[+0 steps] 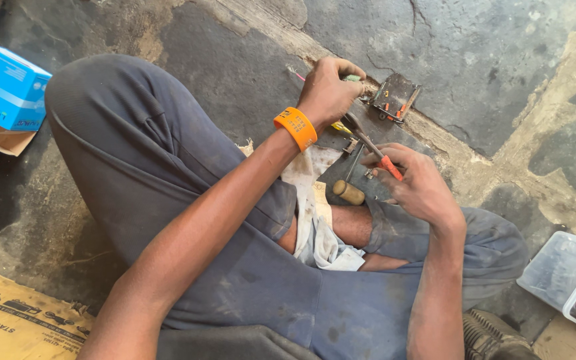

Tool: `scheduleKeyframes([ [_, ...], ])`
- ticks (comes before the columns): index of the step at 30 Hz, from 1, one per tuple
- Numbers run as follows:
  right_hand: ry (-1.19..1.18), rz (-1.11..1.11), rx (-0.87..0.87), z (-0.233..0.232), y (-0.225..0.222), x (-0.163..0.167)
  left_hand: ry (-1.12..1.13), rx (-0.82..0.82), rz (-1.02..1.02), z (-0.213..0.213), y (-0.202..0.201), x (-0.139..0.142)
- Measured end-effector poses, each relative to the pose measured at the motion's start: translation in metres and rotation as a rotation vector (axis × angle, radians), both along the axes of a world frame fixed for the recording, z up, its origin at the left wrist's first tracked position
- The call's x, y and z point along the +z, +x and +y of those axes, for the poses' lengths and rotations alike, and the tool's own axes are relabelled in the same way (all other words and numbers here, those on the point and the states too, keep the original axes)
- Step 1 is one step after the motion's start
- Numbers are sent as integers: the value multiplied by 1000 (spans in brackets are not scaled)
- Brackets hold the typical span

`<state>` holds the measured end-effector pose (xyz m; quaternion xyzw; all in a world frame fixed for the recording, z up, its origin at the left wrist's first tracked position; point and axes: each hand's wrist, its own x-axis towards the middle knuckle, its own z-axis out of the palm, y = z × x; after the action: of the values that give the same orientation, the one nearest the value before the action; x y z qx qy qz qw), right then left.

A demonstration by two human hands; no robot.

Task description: The person sits on the floor and uses pliers to strip and cut wires connected to a small circuit board. They then attach the wires to a small transformer-like component and inspect the connections.

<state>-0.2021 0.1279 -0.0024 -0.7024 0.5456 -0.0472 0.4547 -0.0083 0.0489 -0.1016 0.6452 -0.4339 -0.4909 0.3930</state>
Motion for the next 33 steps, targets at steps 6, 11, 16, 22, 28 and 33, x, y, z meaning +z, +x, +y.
scheduleKeyframes([
  [6,50,-18,-5,-2,-2,-2,-41,-22,22,-2,-3,-12],
  [11,187,127,-115,-3,-3,-4,-47,-4,26,-2,-2,-9],
  [16,41,42,-26,-3,-2,-6,56,-29,69,0,0,1],
  [22,45,83,-28,-2,-3,-8,60,-25,158,0,2,7],
  [28,-16,86,39,-2,-5,-9,86,-30,298,0,1,2],
  [33,37,93,19,-2,-9,-11,78,-64,333,0,1,-3],
])
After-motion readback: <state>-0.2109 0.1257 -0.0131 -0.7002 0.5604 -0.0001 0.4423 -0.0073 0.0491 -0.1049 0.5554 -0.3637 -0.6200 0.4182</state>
